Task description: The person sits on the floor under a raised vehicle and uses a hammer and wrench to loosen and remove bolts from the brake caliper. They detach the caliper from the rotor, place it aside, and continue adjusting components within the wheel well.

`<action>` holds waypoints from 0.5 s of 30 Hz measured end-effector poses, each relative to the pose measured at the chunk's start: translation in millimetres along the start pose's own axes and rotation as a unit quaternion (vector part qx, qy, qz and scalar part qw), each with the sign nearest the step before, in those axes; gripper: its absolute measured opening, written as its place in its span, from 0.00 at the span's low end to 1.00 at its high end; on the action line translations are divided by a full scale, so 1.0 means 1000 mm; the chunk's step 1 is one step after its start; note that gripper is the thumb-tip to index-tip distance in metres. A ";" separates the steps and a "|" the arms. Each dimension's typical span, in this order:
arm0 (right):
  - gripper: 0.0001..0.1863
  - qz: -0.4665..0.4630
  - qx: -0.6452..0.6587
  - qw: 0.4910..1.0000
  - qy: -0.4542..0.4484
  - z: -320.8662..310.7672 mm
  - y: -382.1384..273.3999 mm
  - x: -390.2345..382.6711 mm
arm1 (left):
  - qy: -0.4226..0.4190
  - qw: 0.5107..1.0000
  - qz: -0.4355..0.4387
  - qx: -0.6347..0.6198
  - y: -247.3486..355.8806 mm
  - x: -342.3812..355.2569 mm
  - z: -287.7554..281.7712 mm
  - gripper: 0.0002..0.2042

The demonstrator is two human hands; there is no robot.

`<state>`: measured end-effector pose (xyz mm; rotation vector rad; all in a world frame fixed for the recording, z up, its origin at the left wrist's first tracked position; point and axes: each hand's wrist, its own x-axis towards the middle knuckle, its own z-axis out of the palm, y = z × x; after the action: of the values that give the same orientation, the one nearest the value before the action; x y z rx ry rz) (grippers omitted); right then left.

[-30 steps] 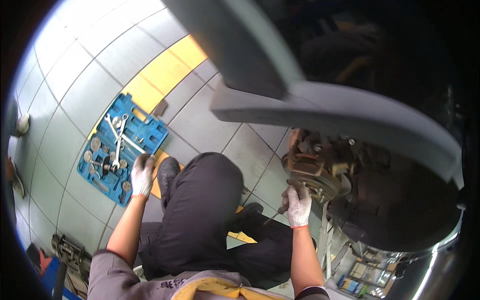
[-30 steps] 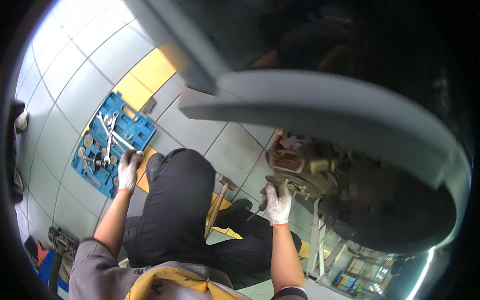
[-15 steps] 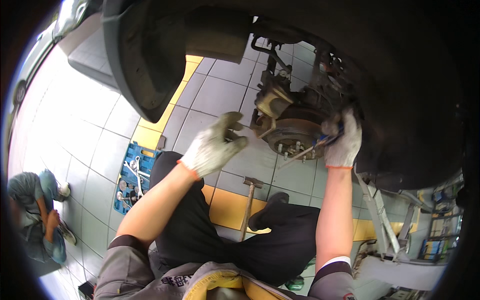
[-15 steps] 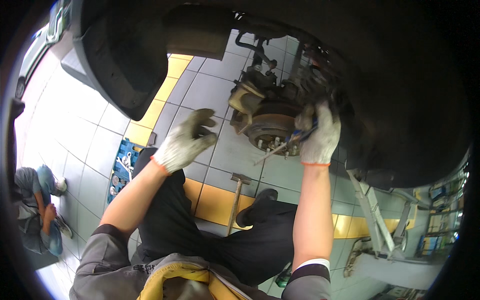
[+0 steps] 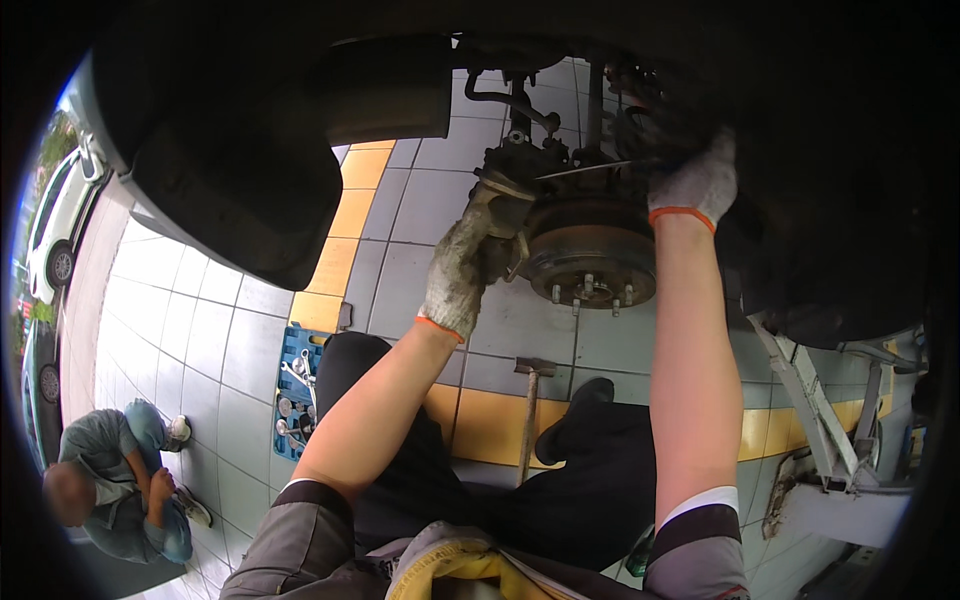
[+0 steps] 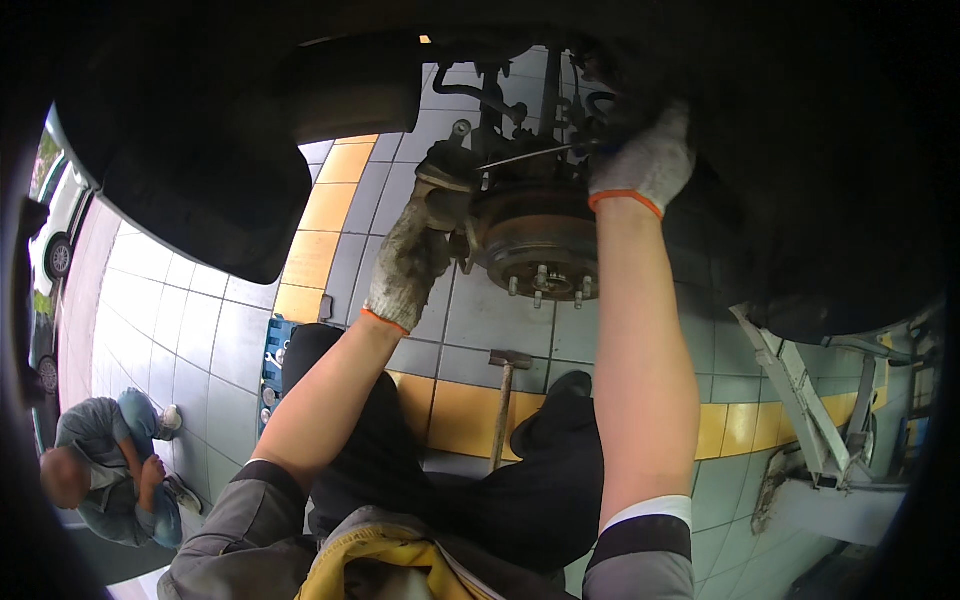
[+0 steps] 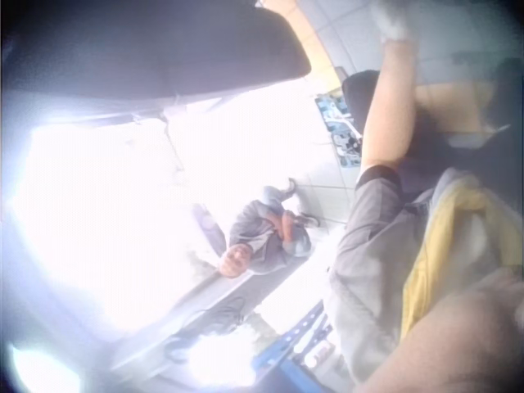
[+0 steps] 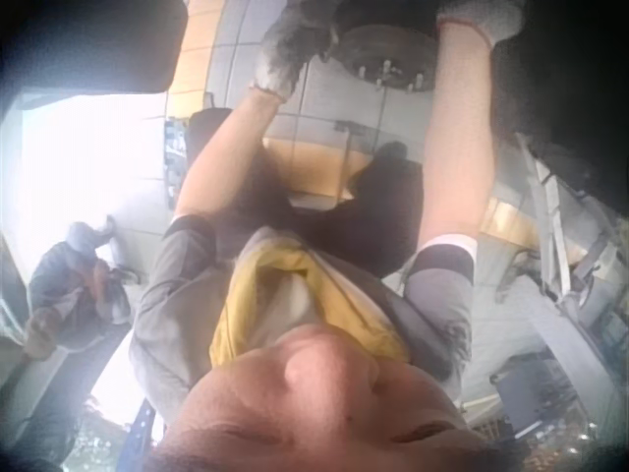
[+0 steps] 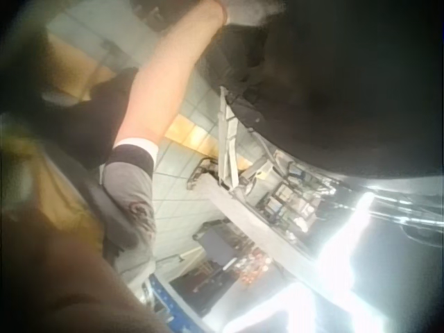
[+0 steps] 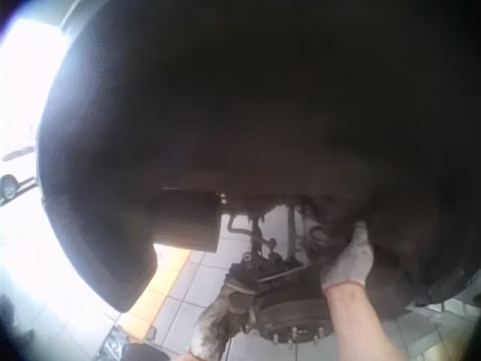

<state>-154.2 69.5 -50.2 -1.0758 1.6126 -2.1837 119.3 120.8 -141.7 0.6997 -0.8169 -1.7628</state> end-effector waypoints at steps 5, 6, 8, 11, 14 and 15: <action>0.26 -0.017 -0.079 0.994 -0.070 0.017 0.001 -0.042 | -0.088 0.991 0.017 0.102 0.007 0.004 -0.014 0.22; 0.23 0.071 0.107 0.990 -0.051 0.018 -0.005 -0.055 | -0.080 0.988 0.023 0.129 0.008 0.005 -0.017 0.22; 0.20 0.184 0.436 0.878 -0.068 0.016 -0.020 -0.068 | -0.081 0.985 0.020 0.154 0.009 0.005 -0.022 0.23; 0.18 0.252 0.327 0.911 0.007 0.012 -0.039 -0.087 | -0.046 0.961 0.044 0.268 0.013 0.004 -0.030 0.25; 0.19 0.176 0.328 0.928 0.002 0.009 -0.047 -0.095 | 0.021 0.923 0.061 0.380 0.014 0.003 -0.030 0.28; 0.19 0.165 0.334 0.928 -0.008 0.008 -0.047 -0.098 | 0.060 0.906 0.063 0.415 0.014 0.003 -0.027 0.29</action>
<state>-68.4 136.6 -48.4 -0.5654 0.8296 -2.2046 147.1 109.0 -147.6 1.2549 -1.5099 -1.1909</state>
